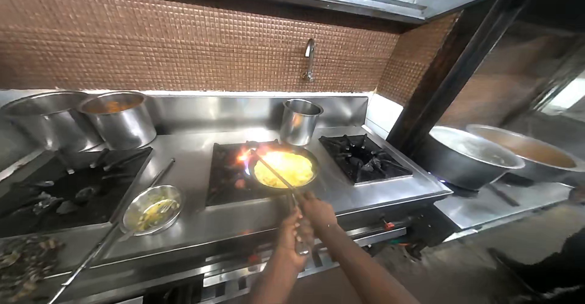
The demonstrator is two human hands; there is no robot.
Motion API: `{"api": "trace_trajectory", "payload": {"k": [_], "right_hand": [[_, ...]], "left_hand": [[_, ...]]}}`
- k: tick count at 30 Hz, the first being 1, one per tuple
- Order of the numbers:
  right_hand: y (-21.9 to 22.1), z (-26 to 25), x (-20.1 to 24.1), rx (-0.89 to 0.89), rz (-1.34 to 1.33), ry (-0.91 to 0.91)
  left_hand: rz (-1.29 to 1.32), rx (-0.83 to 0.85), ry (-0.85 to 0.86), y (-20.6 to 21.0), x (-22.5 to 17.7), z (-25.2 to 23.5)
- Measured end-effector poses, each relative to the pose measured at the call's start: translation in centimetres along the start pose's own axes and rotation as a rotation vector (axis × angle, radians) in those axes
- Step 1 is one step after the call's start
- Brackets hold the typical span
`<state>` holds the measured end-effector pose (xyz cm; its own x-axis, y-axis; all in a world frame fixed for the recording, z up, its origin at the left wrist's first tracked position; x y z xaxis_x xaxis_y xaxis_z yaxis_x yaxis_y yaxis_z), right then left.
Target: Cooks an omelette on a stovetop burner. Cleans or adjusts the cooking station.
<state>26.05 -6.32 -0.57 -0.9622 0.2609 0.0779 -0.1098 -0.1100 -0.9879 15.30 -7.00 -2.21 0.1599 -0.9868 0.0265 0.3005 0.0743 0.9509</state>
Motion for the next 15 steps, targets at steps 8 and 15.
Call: {"api": "trace_trajectory", "payload": {"k": [8, 15], "right_hand": [[0.1, 1.1, -0.1, 0.036, 0.061, -0.015], [0.0, 2.8, 0.2, 0.039, 0.073, -0.030]], "left_hand": [[-0.030, -0.065, 0.044, -0.9, 3.8, 1.2], [0.000, -0.071, 0.051, -0.5, 5.4, 2.9]]}}
Point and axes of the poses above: each hand's wrist, its own z-axis away from the middle knuckle, its own y-axis out of the palm, x = y × z, the point moved 4 cm from there along -z, towards the middle knuckle, and after that the axes turned 14 degrees about -y, right-handed, at the moved point
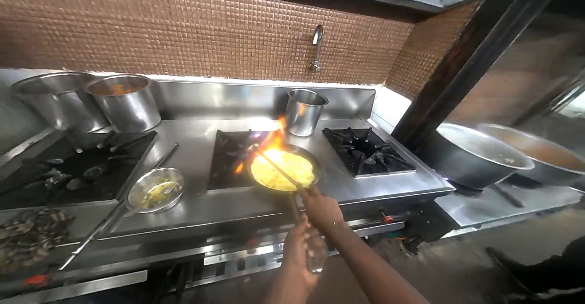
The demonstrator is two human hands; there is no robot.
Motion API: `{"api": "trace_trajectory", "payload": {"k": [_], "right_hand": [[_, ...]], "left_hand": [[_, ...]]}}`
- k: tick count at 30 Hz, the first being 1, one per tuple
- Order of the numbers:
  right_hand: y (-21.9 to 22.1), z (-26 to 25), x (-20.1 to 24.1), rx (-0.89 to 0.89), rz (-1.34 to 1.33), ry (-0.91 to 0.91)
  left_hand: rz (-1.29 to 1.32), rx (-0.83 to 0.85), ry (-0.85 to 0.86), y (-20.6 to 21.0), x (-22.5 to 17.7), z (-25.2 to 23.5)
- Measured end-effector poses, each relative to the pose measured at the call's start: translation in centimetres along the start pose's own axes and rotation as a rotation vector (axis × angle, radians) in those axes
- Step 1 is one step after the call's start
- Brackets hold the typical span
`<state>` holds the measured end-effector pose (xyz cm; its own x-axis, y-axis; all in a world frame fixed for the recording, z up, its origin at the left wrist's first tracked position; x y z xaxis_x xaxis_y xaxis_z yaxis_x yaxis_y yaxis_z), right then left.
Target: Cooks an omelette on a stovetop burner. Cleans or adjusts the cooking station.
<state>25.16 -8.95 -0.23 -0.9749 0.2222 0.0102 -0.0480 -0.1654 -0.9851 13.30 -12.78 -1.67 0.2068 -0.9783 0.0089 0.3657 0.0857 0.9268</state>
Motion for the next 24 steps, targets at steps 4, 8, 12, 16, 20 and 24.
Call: {"api": "trace_trajectory", "payload": {"k": [4, 8, 12, 16, 20, 24], "right_hand": [[0.0, 0.6, 0.1, 0.006, -0.034, 0.005], [0.4, 0.7, 0.4, 0.009, -0.070, 0.019], [0.5, 0.7, 0.7, 0.020, -0.083, 0.035], [0.2, 0.4, 1.1, 0.044, -0.106, 0.047], [0.3, 1.2, 1.4, 0.012, -0.153, 0.077], [1.1, 2.9, 1.7, -0.077, -0.288, 0.233]], "left_hand": [[-0.001, -0.059, 0.029, 0.3, 0.8, 0.3], [-0.020, -0.101, 0.062, 0.2, 1.3, 0.5], [-0.030, -0.115, 0.068, -0.1, 1.5, 0.6], [-0.039, -0.139, 0.090, -0.1, 1.4, 0.6], [-0.070, -0.145, 0.121, -0.5, 1.0, 0.9], [-0.041, -0.147, 0.145, -1.6, 0.2, 1.4]]}}
Point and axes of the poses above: each hand's wrist, its own z-axis away from the middle knuckle, its own y-axis out of the palm, x = y × z, the point moved 4 cm from there along -z, towards the middle knuckle, and after that the axes turned 14 degrees about -y, right-handed, at the moved point
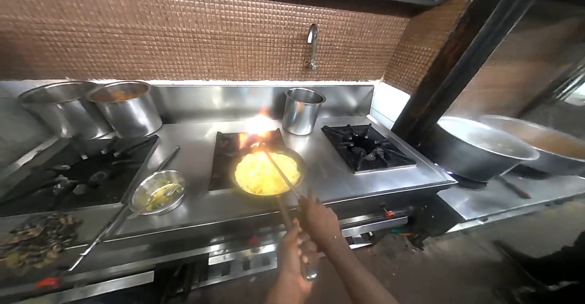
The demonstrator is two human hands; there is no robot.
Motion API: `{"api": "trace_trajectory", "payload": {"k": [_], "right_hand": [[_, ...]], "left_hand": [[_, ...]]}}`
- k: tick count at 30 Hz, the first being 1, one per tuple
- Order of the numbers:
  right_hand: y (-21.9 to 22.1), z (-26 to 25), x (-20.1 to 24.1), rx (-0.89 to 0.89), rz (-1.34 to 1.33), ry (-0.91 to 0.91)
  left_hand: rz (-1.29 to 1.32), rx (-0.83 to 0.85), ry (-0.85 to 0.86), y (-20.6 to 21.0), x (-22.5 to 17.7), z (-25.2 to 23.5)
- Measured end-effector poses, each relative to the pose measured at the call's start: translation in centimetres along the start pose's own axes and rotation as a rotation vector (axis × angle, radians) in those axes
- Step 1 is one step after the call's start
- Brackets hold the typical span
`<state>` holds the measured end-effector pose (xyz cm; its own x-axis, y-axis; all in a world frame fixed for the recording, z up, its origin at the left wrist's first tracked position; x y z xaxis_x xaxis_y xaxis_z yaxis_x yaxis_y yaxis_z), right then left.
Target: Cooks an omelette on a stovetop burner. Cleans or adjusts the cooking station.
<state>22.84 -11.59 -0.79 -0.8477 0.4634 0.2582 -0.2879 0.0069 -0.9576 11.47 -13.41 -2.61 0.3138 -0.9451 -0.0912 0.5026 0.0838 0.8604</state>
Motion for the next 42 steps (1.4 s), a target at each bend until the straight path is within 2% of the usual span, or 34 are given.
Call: {"api": "trace_trajectory", "payload": {"k": [7, 14, 17, 22, 31, 38, 42], "right_hand": [[2.0, -2.0, -0.8, -0.102, -0.338, 0.107], [-0.6, -5.6, -1.7, -0.049, -0.287, -0.013], [-0.8, -6.1, -1.6, -0.047, -0.292, -0.011], [2.0, -6.9, -1.4, -0.086, -0.371, 0.025], [4.0, -6.7, -1.9, -0.140, -0.397, 0.088], [4.7, -5.9, -2.4, -0.153, -0.428, 0.118], [6.8, -4.9, -1.2, -0.138, -0.452, 0.144]], "left_hand": [[-0.051, -0.057, 0.032, -1.8, -1.6, 0.8], [-0.102, -0.133, 0.083, -2.2, -5.5, 1.4], [-0.136, -0.150, 0.130, -3.6, -7.6, 0.6], [-0.187, -0.173, 0.182, -5.6, -9.5, -0.8], [-0.251, -0.241, 0.207, -4.9, -9.6, -3.0], [-0.277, -0.250, 0.285, -5.0, -12.9, -5.2], [-0.302, -0.292, 0.347, -6.0, -14.6, -6.3]]}}
Point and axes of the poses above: each hand's wrist, its own z-axis away from the middle knuckle, its own y-axis out of the palm, x = y × z, the point moved 4 cm from there along -z, towards the middle knuckle, and after that the axes turned 14 degrees about -y, right-handed, at the moved point
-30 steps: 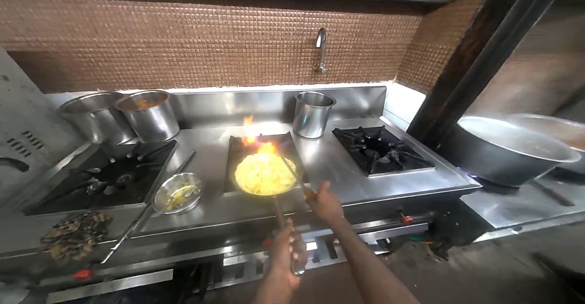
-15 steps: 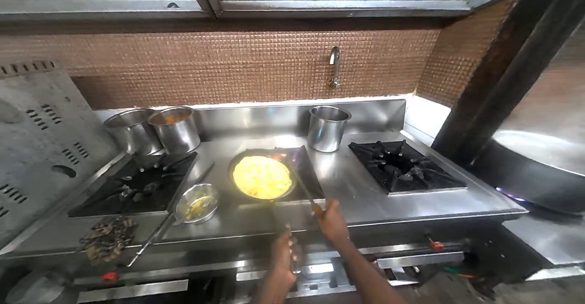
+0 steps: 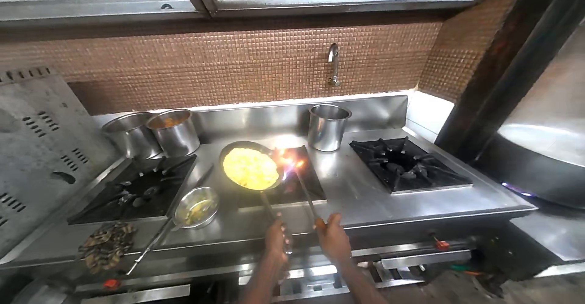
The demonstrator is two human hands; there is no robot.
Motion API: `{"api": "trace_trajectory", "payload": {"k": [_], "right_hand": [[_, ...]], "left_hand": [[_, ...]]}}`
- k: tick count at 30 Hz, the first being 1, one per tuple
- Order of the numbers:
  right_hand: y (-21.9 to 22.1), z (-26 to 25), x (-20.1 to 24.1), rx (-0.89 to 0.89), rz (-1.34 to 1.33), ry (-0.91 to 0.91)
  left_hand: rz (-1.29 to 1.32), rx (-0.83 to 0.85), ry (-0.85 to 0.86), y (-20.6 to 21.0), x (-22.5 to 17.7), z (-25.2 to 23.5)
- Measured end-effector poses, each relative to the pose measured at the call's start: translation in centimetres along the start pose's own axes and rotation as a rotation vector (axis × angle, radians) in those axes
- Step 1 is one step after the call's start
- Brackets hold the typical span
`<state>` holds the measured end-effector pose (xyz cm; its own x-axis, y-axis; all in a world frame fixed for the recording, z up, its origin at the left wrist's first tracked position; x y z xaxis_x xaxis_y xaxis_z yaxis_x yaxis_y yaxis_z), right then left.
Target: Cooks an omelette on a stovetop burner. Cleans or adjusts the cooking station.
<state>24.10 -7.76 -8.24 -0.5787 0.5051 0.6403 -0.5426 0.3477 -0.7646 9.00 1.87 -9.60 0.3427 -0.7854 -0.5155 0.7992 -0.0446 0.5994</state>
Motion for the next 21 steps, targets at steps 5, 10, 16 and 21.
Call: {"api": "trace_trajectory", "payload": {"k": [5, 10, 16, 21], "right_hand": [[4.0, 2.6, 0.4, -0.034, -0.058, -0.007], [5.4, 3.8, 0.1, -0.072, -0.042, -0.006], [5.6, 4.0, -0.1, -0.083, -0.024, 0.014], [6.1, 4.4, 0.4, -0.064, 0.011, 0.010]], "left_hand": [[-0.007, -0.001, 0.041, 0.7, 0.3, -1.7], [0.002, -0.055, 0.025, 2.2, 1.5, -2.7], [-0.016, -0.095, 0.068, 3.0, 2.6, -3.9], [-0.091, -0.156, 0.131, 3.0, 3.0, -4.1]]}}
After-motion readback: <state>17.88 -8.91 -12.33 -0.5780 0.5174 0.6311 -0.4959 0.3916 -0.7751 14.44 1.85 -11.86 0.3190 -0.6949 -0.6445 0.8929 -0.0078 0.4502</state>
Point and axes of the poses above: each hand's wrist, its own z-axis away from the middle knuckle, its own y-axis out of the palm, x = y × z, the point moved 4 cm from there along -z, towards the middle knuckle, and after that the axes turned 14 degrees about -y, right-handed, at the moved point
